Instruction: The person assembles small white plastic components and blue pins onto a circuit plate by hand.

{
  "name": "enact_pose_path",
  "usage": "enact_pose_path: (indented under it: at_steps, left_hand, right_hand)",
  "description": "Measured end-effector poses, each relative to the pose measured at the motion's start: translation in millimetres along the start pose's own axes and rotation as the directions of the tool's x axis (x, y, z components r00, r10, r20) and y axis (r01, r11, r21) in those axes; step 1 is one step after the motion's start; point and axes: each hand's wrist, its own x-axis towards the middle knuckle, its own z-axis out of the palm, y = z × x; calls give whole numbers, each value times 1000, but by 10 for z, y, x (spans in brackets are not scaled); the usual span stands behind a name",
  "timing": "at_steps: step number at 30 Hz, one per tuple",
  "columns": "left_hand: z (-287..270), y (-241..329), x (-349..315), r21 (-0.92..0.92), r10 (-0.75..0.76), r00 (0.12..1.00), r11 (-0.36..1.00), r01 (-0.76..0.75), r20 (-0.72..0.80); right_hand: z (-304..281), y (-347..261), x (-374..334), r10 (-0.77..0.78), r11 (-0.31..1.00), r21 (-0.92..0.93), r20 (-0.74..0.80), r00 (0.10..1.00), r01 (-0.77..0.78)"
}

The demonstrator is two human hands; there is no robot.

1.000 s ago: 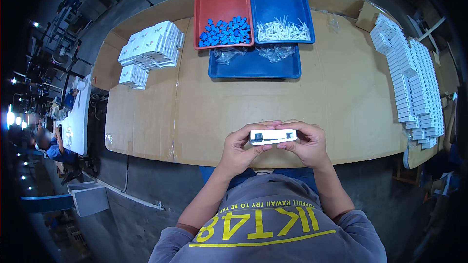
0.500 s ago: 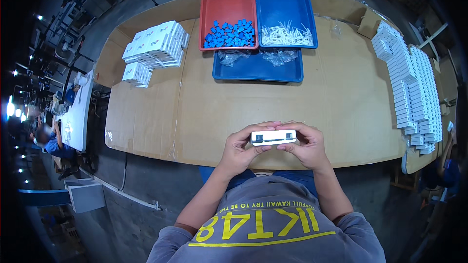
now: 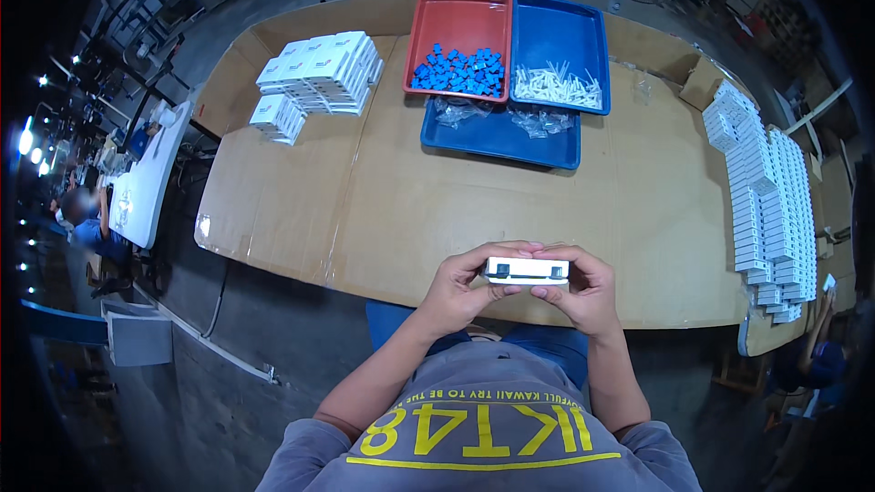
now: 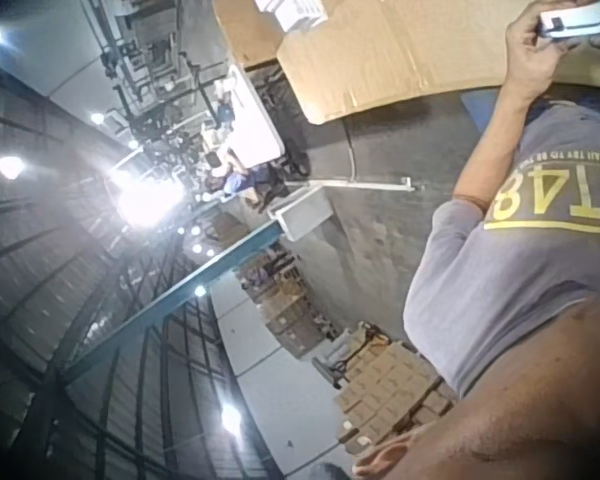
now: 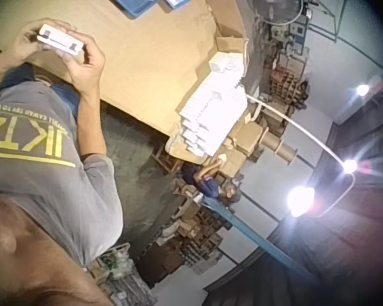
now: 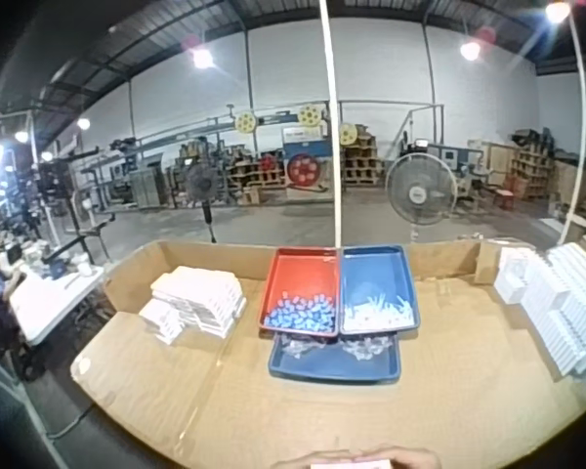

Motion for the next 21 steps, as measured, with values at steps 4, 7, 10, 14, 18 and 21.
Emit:
enact_pose_path:
  at_steps: [4, 7, 10, 14, 18, 21]
  left_hand:
    - [43, 18, -140, -23, 25, 1000, 999, -25, 14]
    - [68, 45, -282, 9, 11, 1000, 1000, -11, 11]
    - [94, 89, -450, -12, 1, 1000, 1000, -1, 3]
    - [103, 139, -712, -7, 11, 1000, 1000, -11, -1]
    - [174, 224, -931, -24, 28, 1000, 999, -28, -4]
    - [198, 254, -1083, -21, 49, 999, 999, -48, 7]
  right_hand:
    - [86, -9, -162, -4, 1000, 15, -10, 1000, 4]
    - [173, -6, -290, -7, 999, 38, -23, 1000, 7]
    - [280, -7, -431, -22, 999, 47, -43, 999, 24]
    - [445, -73, -603, -49, 998, 23, -23, 999, 50]
    - [559, -153, -767, -111, 993, -40, -1, 994, 111]
    - [603, -230, -864, -123, 988, -90, 46, 991, 127]
